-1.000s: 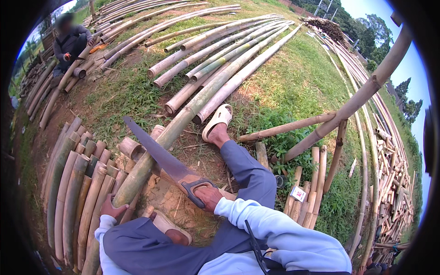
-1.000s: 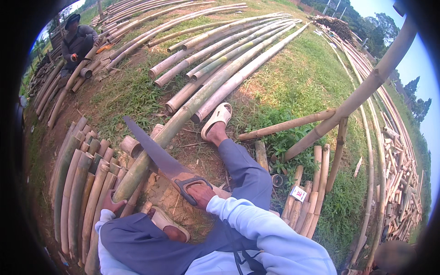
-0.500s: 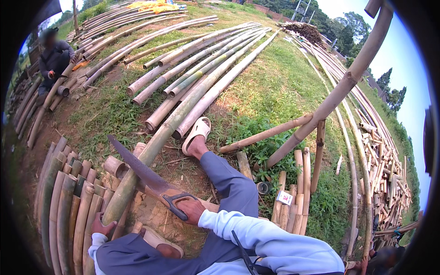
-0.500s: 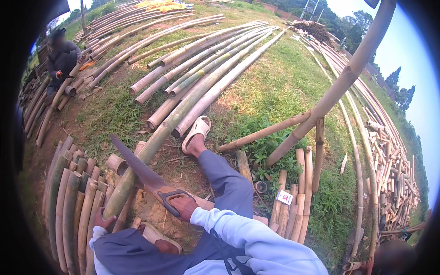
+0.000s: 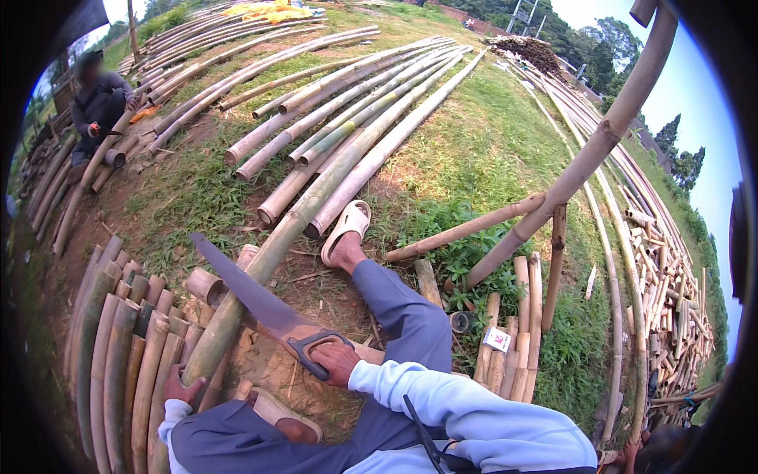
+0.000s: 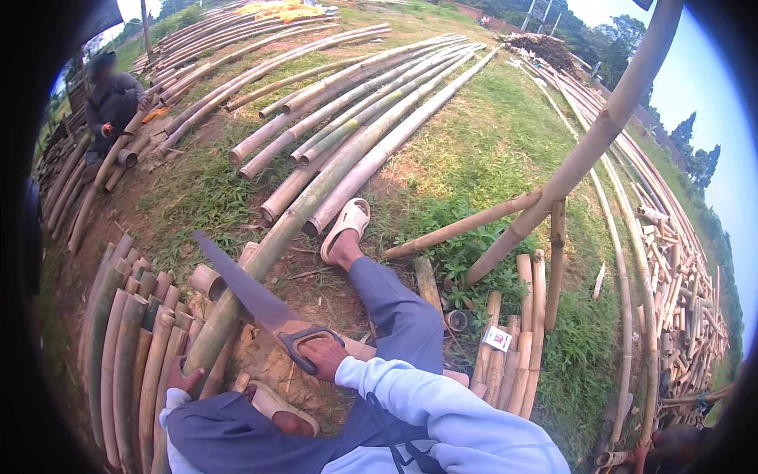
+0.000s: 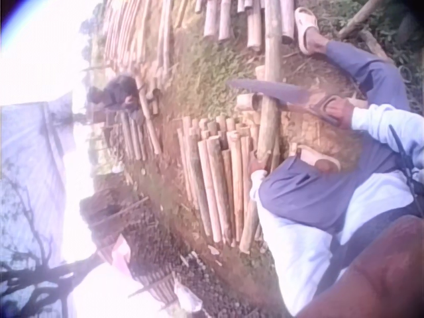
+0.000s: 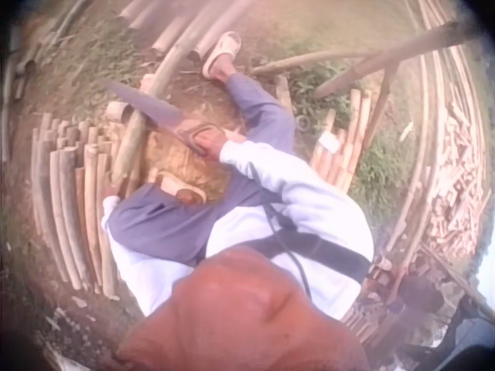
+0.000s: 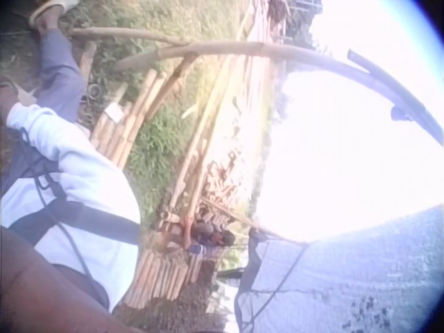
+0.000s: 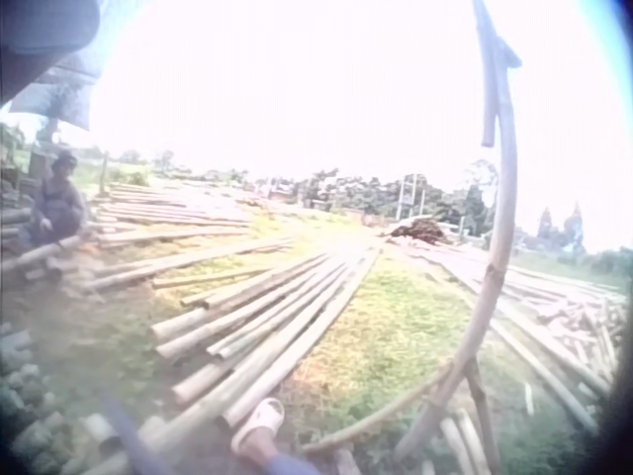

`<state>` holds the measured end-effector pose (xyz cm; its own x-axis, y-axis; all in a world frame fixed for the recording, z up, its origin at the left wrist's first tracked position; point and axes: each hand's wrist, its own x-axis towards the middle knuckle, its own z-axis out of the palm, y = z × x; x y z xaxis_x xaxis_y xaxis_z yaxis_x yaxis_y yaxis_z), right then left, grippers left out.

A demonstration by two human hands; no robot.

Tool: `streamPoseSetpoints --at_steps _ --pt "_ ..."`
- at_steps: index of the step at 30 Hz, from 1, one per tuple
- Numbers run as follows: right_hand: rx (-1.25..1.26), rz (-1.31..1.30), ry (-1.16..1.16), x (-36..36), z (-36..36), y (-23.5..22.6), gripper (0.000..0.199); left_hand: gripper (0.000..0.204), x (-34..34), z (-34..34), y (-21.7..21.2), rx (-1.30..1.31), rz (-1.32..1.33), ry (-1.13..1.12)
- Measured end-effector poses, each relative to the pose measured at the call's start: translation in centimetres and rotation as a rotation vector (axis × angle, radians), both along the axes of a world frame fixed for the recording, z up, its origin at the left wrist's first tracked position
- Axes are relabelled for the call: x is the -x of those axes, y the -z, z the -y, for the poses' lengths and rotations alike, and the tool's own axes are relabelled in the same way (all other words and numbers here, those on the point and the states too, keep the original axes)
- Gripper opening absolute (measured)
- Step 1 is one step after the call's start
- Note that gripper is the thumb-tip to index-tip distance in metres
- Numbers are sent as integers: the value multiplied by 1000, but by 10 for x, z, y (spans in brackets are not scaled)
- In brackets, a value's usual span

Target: The person sits on the ground and uses a hand saw to cut a bamboo pole resting on a wooden block. They repeatedly position the saw, cut through the bamboo, and adjust the pole to continue cutting.

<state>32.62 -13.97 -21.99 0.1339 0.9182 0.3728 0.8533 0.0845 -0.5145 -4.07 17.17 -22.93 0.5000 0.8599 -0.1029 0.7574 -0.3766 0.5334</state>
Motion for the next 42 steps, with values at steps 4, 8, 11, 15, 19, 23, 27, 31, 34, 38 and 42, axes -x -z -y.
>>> streamPoseSetpoints --at_steps 4,8,11,15,19,23,27,31,34,38,42 --pt "41 -10 1 1 1 2 31 77 -3 3 -3 -2 -10 1" --pt "19 2 3 0 0 3 32 78 -5 6 -9 5 -15 -8" --pt "45 -6 2 -2 4 -1 33 79 -11 9 -16 6 -40 -7" --pt "10 1 -1 0 0 0 31 81 -3 6 -11 -19 -52 1" --pt "37 25 -11 0 1 -7 30 85 -12 14 -23 40 -62 -3" --pt "-14 34 -6 2 1 -17 31 85 -13 14 -32 33 -202 -2" --pt "-31 27 15 4 0 -16 29 87 -12 15 -30 42 -188 -3" --pt "-64 27 4 1 -1 -19 30 87 -14 16 -35 41 -218 -6" --pt "-68 39 4 -2 -2 -26 30 87 -14 16 -32 60 -197 -19" --pt "-41 63 5 -3 0 -27 29 86 -23 18 -36 97 -122 -16" --pt "25 38 -28 3 -2 -15 32 86 -10 -1 -28 159 132 -158"
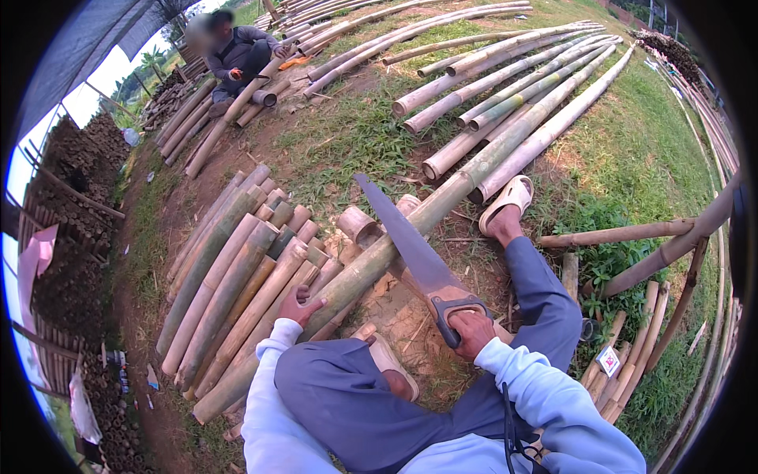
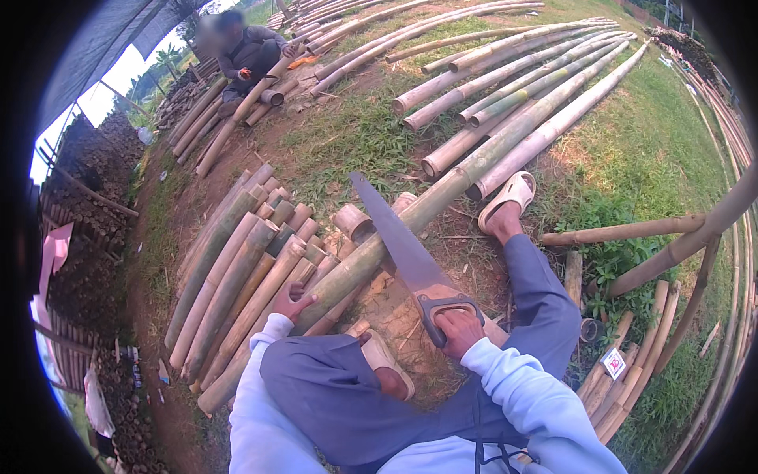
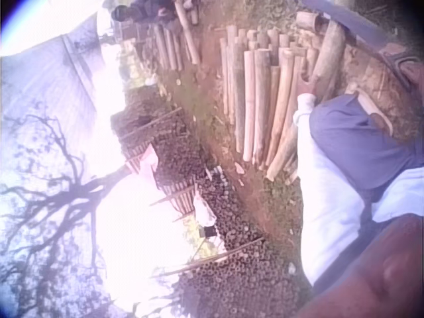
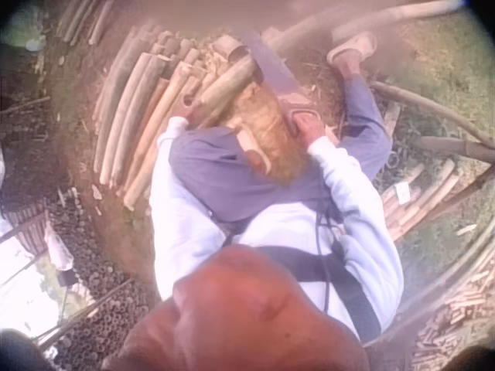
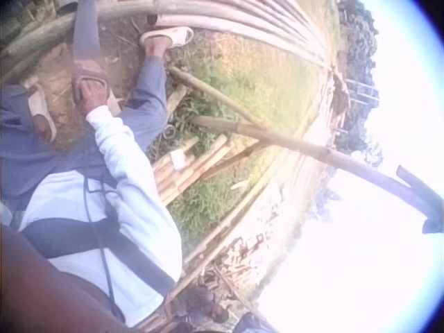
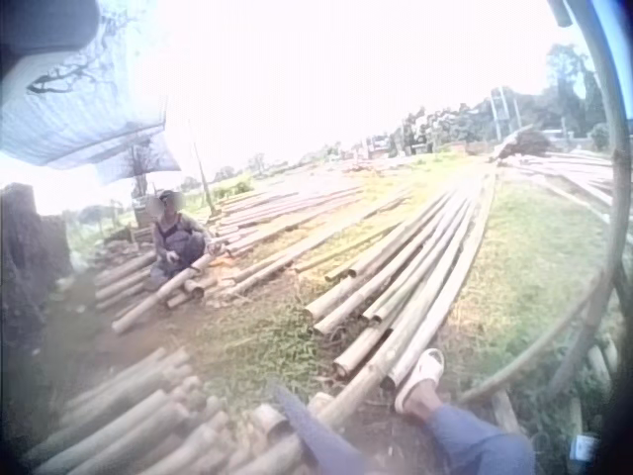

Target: The person sits on the ground and uses a hand saw to cut a bamboo pole resting on a wooden block. They repeatedly position the saw, cut through the bamboo, and adjust the pole to continue cutting.

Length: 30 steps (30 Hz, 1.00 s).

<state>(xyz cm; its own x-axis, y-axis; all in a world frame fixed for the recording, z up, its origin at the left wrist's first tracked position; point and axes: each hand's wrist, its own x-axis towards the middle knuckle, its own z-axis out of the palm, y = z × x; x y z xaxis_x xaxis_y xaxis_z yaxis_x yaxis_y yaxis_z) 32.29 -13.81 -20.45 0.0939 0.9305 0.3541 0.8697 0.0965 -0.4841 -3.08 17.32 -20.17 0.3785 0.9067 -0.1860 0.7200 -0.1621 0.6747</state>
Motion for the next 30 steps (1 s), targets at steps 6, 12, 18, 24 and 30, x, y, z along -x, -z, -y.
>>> streamPoseSetpoints --at_steps 6,12,18,24,30 --pt "16 17 -18 3 4 6 37 86 -12 -81 -140 118 1118 -785" --pt "54 41 -11 -1 4 3 33 86 -169 64 -343 -98 1178 520" --pt "85 158 -82 1 -2 6 48 55 -182 175 -318 -378 466 1245" --pt "277 56 -91 13 0 9 54 50 -84 161 -225 -141 101 882" --pt "335 100 -104 9 3 33 54 51 -42 198 -167 -131 625 227"
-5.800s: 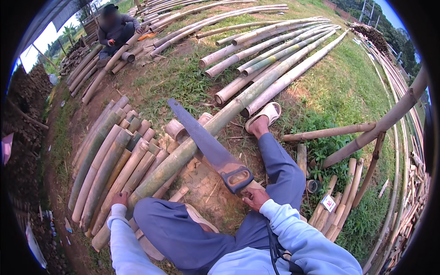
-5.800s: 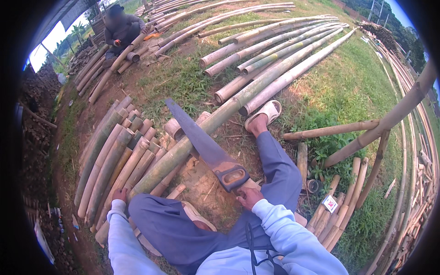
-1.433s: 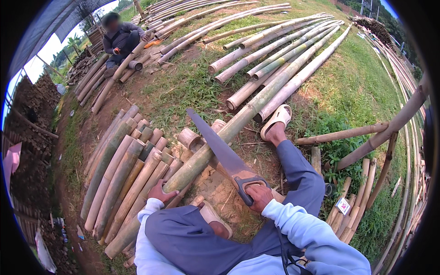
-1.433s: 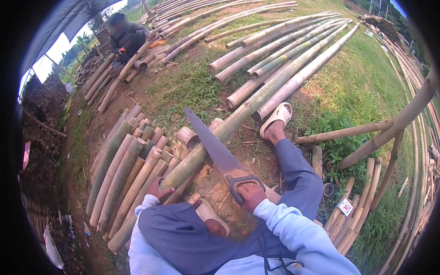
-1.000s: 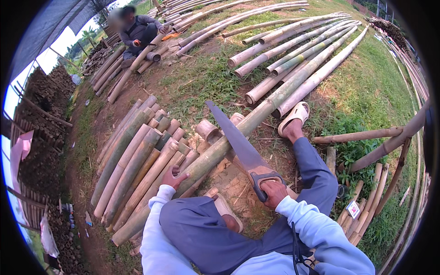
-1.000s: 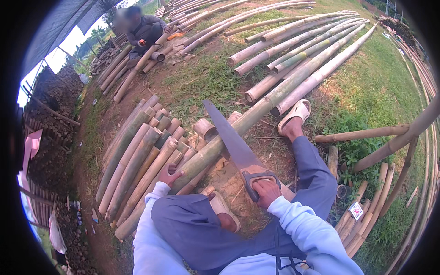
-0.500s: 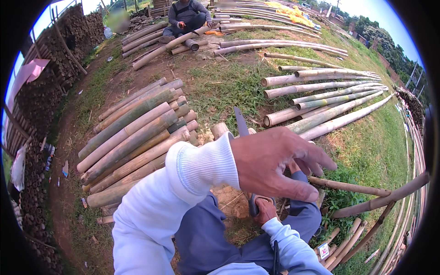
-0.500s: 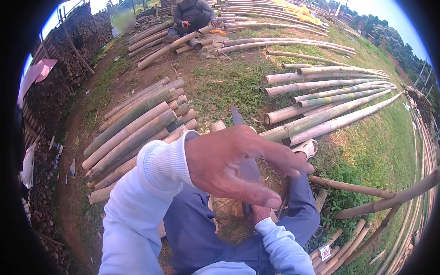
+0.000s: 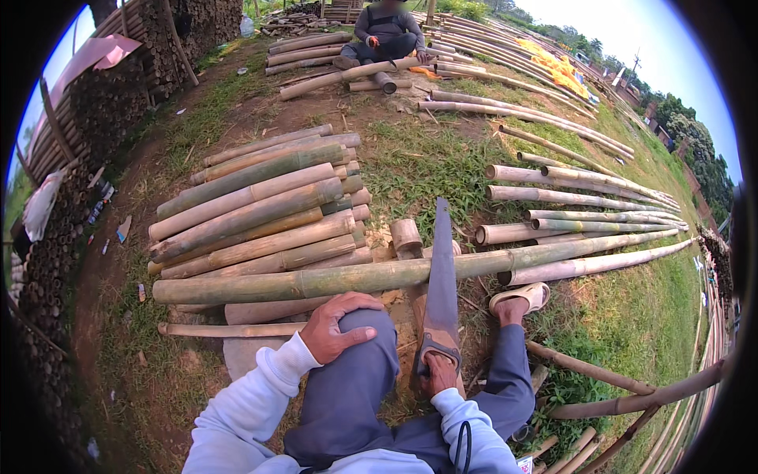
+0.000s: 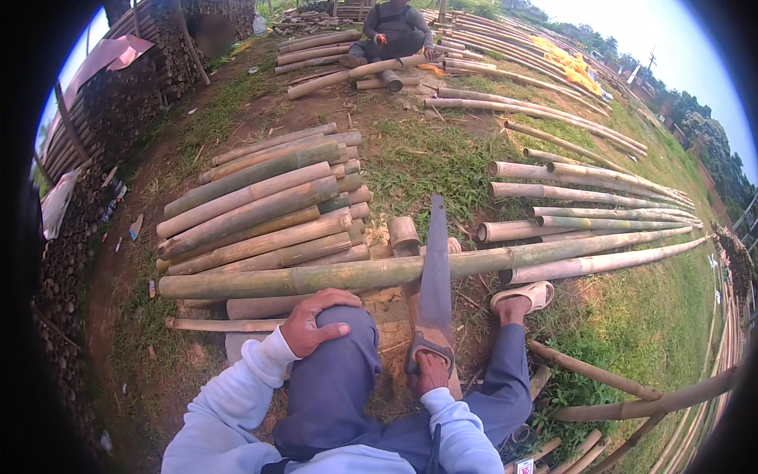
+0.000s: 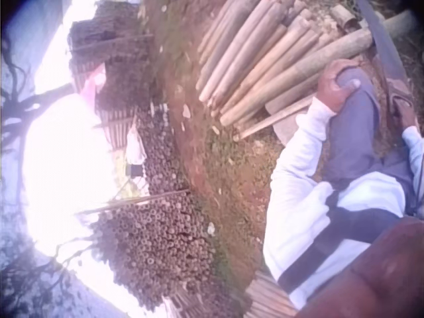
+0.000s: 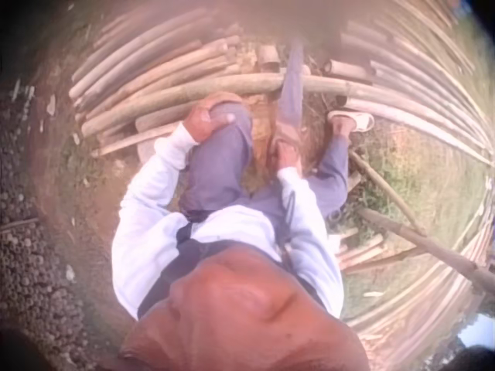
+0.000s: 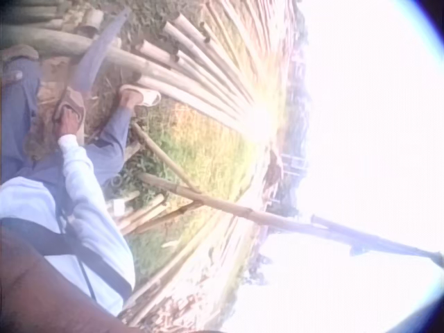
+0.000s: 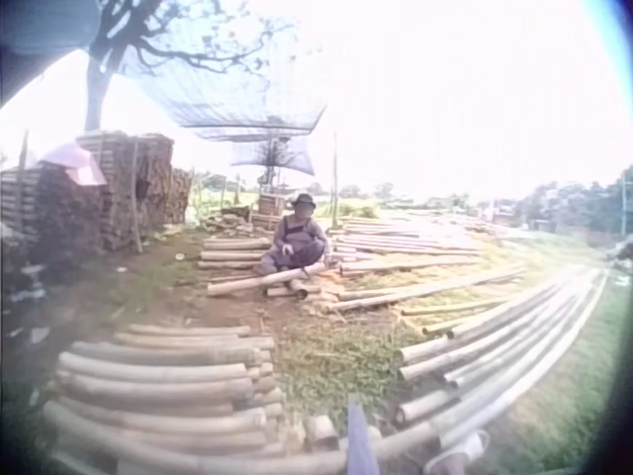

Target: The person sits on the ground and uses a hand saw to cut a bamboo pole resting on a wooden block. They repeatedly position the saw, cut through the bamboo, and adjust the pole to continue cutting.

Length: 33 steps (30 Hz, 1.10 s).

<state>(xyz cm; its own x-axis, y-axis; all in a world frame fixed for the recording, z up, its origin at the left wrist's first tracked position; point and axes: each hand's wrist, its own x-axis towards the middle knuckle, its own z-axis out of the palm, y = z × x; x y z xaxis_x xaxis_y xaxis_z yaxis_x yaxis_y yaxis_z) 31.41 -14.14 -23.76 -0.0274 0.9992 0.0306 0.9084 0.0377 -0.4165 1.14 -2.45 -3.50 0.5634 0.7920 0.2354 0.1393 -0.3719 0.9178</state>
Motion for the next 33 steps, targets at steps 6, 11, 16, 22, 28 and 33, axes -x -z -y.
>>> streamPoseSetpoints --at_steps 6,11,16,22,28,33 --pt "-6 28 -38 1 -2 31 51 57 30 39 127 1110 724 -307" --pt "29 47 -10 -2 0 46 50 55 36 64 189 1497 849 -329" --pt "31 78 -5 1 1 34 50 53 51 80 192 1342 585 -185" --pt "-13 105 -24 -4 5 52 56 52 54 9 138 723 212 -85" --pt "44 98 -28 -3 2 49 60 53 23 -83 96 407 -52 -223" --pt "108 130 -24 -6 -3 55 56 86 17 -126 126 -234 -867 -337"
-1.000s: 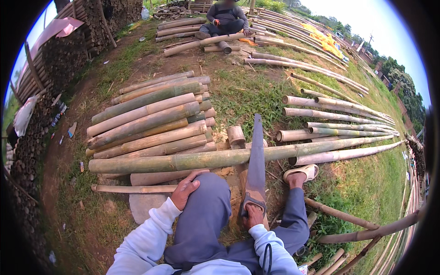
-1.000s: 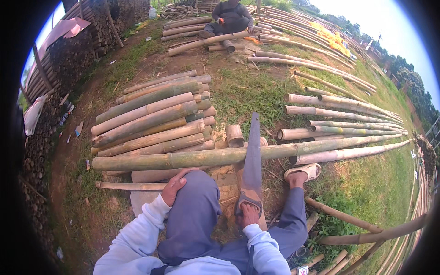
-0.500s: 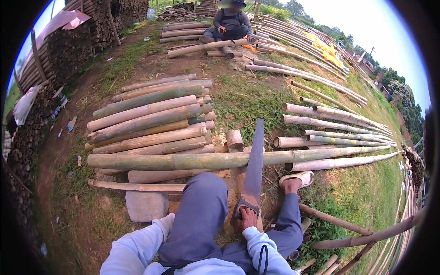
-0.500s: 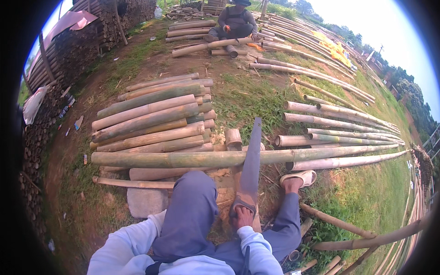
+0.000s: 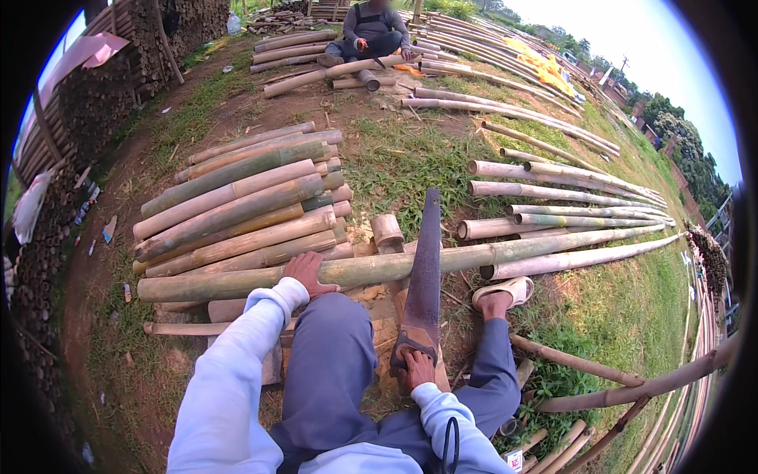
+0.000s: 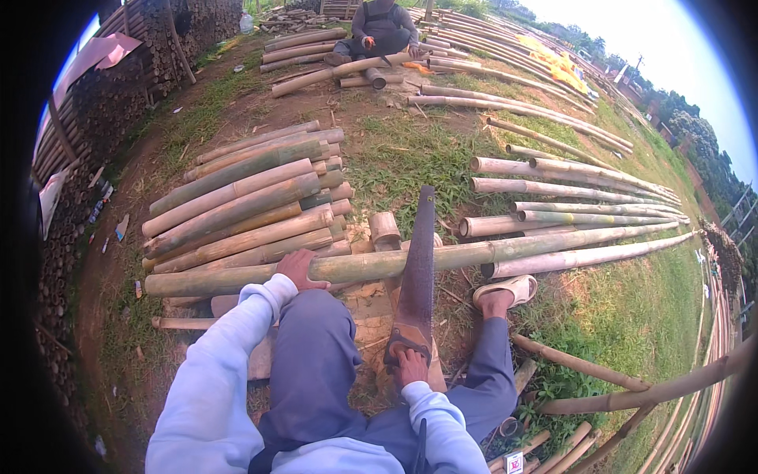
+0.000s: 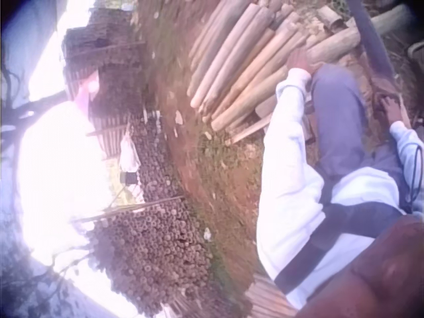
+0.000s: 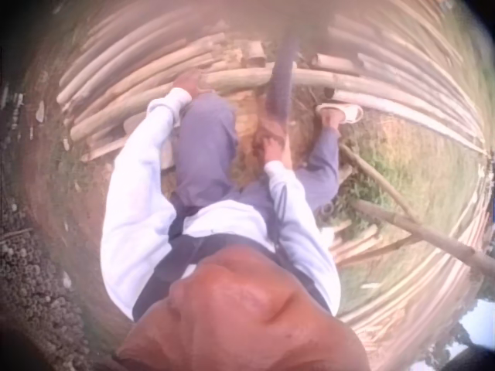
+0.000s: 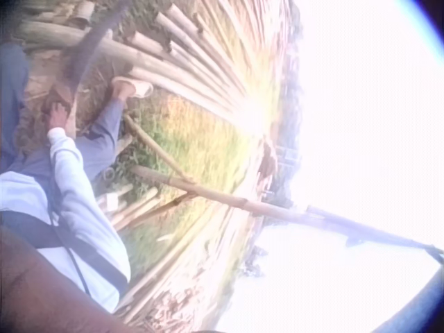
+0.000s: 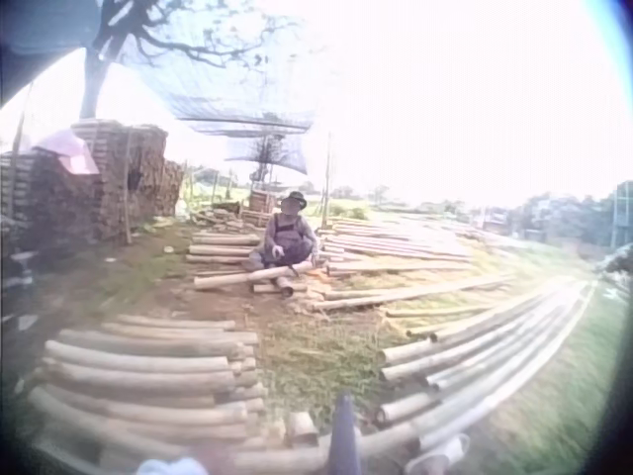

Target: The person sits on the ground and uses a hand saw to cut a bamboo pole resting on a wooden block. They repeatedly position the saw, cut through the bamboo, and adjust the pole to continue cutting.

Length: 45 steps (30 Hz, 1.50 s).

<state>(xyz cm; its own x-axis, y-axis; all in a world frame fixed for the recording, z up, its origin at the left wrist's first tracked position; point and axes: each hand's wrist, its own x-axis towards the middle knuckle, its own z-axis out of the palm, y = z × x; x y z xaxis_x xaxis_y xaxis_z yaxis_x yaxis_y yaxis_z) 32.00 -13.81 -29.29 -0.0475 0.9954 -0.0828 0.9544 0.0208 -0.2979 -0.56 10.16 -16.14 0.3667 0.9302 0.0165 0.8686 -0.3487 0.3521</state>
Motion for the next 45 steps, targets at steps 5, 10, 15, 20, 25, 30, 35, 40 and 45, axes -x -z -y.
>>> streamPoseSetpoints --at_steps 5,10,15,20,25,30,35,40,45 --pt "-15 22 15 -6 3 9 55 111 -12 -17 15 32 -277 63" --pt "6 -20 12 7 3 -14 49 108 -5 -21 27 50 -357 113" --pt "-40 -72 55 7 7 -8 43 106 -11 -27 19 65 -364 128" --pt "-149 -120 78 13 15 -59 38 105 -2 -25 4 84 -294 113" --pt "-564 -404 260 14 18 -108 25 105 1 -27 12 114 -306 64" --pt "-372 -836 451 37 31 -158 22 99 2 -23 11 169 -367 71" --pt "-262 -999 428 62 21 -172 22 83 1 -21 4 197 -398 38" --pt "-245 -1050 409 73 23 -164 19 80 -2 -25 11 141 -383 34" --pt "-254 -981 382 78 26 -154 19 81 3 -24 11 140 -369 36"
